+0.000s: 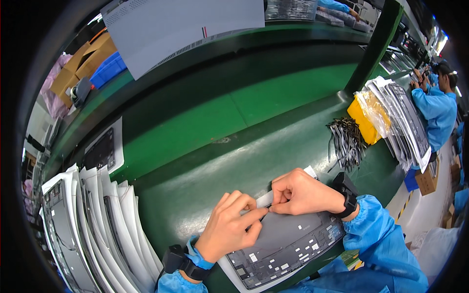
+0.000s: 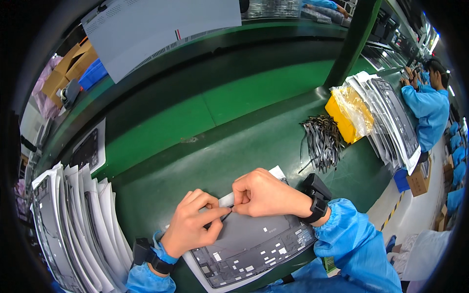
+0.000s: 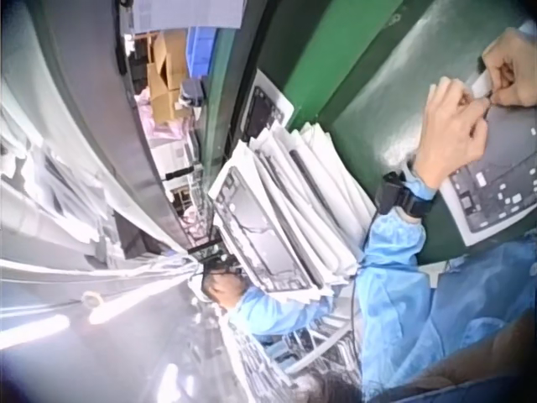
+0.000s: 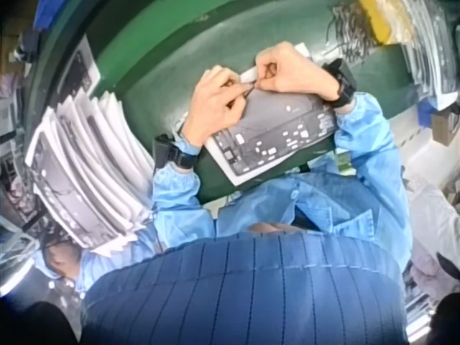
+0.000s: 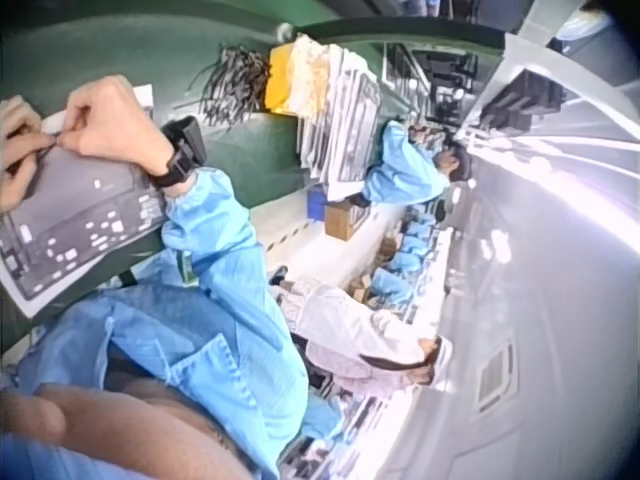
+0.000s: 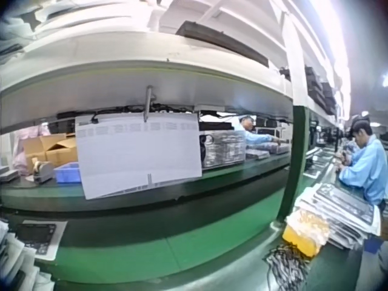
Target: Manually installing internal components and routing cables within laptop or tablet frames on a production line.
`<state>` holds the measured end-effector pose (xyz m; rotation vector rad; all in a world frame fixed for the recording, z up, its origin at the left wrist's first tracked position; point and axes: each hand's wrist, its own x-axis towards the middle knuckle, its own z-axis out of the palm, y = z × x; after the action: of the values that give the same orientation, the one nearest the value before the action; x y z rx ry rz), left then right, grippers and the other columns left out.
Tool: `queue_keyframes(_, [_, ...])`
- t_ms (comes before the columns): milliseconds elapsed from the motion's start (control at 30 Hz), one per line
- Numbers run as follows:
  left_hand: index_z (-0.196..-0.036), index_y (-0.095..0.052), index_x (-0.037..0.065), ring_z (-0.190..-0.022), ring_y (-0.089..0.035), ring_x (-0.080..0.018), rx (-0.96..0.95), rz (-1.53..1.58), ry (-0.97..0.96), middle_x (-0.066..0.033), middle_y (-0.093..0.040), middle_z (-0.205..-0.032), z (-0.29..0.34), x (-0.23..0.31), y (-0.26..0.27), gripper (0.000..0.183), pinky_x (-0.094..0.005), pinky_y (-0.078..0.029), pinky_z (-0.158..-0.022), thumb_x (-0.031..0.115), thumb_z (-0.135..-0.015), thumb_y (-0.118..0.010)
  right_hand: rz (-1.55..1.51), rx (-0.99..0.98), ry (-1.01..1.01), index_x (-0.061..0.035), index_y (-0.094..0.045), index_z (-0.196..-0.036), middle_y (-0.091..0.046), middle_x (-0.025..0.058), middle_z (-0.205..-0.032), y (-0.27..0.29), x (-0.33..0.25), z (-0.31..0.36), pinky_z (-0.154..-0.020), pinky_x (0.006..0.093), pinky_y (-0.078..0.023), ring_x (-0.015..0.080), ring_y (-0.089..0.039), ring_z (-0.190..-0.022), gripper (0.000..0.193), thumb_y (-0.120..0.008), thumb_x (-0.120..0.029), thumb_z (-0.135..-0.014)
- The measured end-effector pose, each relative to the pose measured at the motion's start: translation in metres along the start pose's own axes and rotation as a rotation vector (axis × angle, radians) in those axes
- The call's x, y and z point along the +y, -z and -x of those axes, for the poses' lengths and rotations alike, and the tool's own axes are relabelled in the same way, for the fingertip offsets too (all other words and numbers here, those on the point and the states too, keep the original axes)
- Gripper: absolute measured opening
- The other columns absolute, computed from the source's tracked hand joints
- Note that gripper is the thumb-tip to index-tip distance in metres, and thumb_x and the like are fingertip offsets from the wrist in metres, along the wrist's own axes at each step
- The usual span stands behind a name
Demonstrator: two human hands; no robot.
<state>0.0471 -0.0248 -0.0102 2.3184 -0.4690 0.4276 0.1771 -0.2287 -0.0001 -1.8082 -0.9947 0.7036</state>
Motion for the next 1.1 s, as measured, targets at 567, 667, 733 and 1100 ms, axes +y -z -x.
queue_keyframes(567, [-0.092,-0.080,0.007,-0.077,-0.058,-0.0235,0.019,-0.114,-0.052,-0.0046,-0.060,-0.087,0.004,-0.001,-0.002,0.027,-0.0366,-0.049,-0.068,-0.002,-0.067,-0.073,0.399,0.155,0.458,-0.0036,-0.075,-0.079,-0.060,0.0058,-0.076,-0.006,0.012,0.010,-0.051,0.0374,-0.049,0.0271,-0.061,-0.056,0.007,-0.079,-0.007,-0.075])
queue_keyframes(667, [-0.091,-0.080,0.006,-0.076,-0.058,-0.0230,0.008,-0.109,-0.062,-0.0047,-0.059,-0.086,0.006,-0.002,-0.003,0.027,-0.0361,-0.050,-0.067,-0.002,-0.067,-0.073,0.456,0.159,0.495,-0.0039,-0.071,-0.075,-0.055,0.0057,-0.073,-0.007,0.012,0.008,-0.049,0.0376,-0.049,0.0266,-0.059,-0.054,0.009,-0.079,-0.007,-0.074])
queue_keyframes(733, [-0.091,-0.079,0.005,-0.076,-0.059,-0.0224,0.004,-0.121,-0.079,-0.0046,-0.059,-0.086,0.006,-0.001,-0.002,0.026,-0.0357,-0.051,-0.066,-0.002,-0.066,-0.073,0.463,0.151,0.502,-0.0038,-0.068,-0.073,-0.052,0.0058,-0.072,-0.009,0.011,0.007,-0.049,0.0379,-0.048,0.0264,-0.058,-0.053,0.010,-0.078,-0.006,-0.073])
queue_keyframes(1100, [-0.094,-0.075,0.001,-0.073,-0.061,-0.0259,0.076,-0.055,0.015,-0.0090,-0.064,-0.083,0.001,0.002,-0.009,0.021,-0.0370,-0.052,-0.065,-0.002,-0.073,-0.080,0.449,0.171,0.514,-0.0026,-0.063,-0.068,-0.049,0.0071,-0.071,-0.009,0.009,0.008,-0.048,0.0393,-0.046,0.0284,-0.056,-0.052,0.013,-0.076,-0.004,-0.073])
